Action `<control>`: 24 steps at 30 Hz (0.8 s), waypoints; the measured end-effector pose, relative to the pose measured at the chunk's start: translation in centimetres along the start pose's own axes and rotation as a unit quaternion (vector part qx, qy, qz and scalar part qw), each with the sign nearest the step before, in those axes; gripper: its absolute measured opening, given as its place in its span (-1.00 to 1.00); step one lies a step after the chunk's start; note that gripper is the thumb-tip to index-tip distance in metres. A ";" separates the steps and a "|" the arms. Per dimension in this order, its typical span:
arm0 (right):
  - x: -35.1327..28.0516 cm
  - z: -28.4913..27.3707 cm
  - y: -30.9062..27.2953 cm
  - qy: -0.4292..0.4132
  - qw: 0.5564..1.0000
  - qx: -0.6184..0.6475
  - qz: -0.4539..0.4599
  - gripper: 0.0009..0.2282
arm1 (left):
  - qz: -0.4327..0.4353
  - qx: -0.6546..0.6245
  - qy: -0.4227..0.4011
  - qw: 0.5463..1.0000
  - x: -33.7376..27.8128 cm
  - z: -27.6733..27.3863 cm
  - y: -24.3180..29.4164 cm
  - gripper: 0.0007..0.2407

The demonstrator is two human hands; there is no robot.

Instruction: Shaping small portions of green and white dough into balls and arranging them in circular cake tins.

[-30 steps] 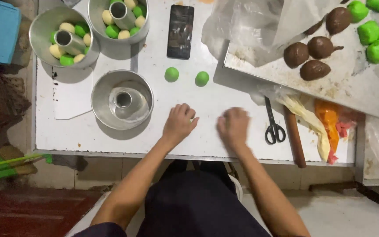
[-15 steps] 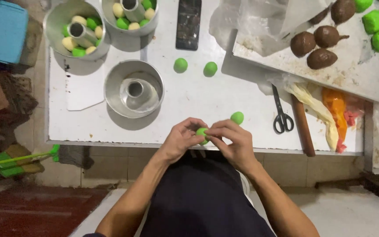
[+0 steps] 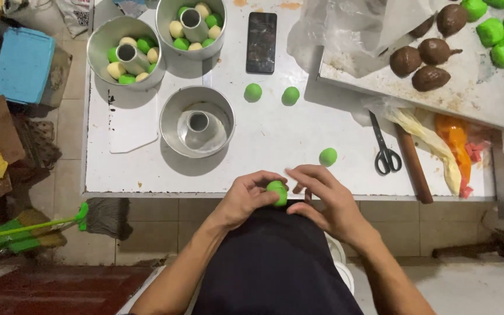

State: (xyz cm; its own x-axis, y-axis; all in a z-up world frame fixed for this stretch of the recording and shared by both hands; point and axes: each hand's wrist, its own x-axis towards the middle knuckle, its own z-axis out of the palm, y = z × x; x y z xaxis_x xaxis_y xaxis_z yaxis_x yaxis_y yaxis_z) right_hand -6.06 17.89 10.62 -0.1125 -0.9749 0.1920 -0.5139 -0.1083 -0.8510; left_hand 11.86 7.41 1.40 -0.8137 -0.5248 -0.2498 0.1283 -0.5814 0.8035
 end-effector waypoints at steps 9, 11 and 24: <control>-1.2 2.4 1.2 0.061 0.998 -0.025 0.024 -0.79 | -0.006 0.006 0.012 1.000 0.2 -0.7 -1.3 -0.57; -1.8 3.4 2.8 0.082 0.994 -0.059 0.045 -0.84 | -0.020 -0.003 0.016 1.000 0.3 -0.3 -1.4 -0.57; -6.3 -3.4 11.3 0.256 0.916 -0.016 0.310 -0.57 | 0.217 0.797 0.199 0.527 18.3 -1.4 -6.3 -0.63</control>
State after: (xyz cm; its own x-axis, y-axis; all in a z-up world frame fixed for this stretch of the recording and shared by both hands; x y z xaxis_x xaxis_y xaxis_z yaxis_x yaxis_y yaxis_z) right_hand -14.09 23.45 1.47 -0.7704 -0.6278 -0.1115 -0.2406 0.4482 -0.8609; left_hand -3.07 0.66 -9.00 -0.6795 -0.6665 0.3066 -0.6442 0.7421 0.1853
